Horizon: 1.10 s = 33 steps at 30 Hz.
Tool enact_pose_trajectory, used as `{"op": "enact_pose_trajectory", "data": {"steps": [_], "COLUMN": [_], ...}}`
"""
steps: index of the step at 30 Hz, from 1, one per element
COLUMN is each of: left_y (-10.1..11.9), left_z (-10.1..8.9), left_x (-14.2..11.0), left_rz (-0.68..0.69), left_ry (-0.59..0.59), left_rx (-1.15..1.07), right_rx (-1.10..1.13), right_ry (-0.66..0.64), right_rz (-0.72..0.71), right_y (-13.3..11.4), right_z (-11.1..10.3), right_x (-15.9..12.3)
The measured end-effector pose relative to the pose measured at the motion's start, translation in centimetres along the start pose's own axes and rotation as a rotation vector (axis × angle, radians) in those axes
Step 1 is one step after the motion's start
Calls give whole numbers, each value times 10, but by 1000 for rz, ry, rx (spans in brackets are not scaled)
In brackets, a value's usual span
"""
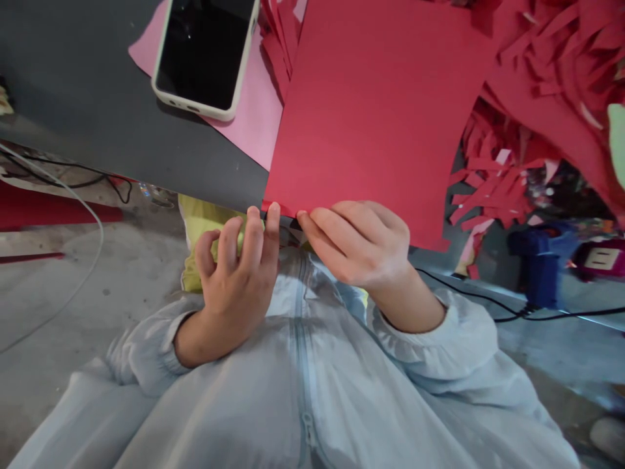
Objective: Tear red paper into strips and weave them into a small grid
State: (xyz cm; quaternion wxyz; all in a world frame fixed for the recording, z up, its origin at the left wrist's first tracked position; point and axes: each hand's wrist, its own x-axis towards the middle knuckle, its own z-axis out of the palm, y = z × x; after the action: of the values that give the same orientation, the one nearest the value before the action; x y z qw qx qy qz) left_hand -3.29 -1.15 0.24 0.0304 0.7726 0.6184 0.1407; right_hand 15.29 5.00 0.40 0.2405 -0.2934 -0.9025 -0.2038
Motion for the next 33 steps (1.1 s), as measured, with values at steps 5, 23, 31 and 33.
{"op": "enact_pose_trajectory", "data": {"steps": [5, 23, 31, 33], "left_y": [0, -1, -10, -13], "left_z": [-2, -6, -8, -9], "left_x": [1, 3, 7, 8], "left_rz": [49, 57, 149, 188], "left_ry": [32, 13, -18, -66], "left_rx": [86, 96, 31, 14], "right_rx": [24, -31, -26, -20], "right_ry": [16, -11, -24, -33], "right_rz": [-18, -6, -7, 8], "right_y": [1, 3, 5, 5], "right_z": [1, -5, -8, -7], "right_x": [1, -2, 0, 1]}}
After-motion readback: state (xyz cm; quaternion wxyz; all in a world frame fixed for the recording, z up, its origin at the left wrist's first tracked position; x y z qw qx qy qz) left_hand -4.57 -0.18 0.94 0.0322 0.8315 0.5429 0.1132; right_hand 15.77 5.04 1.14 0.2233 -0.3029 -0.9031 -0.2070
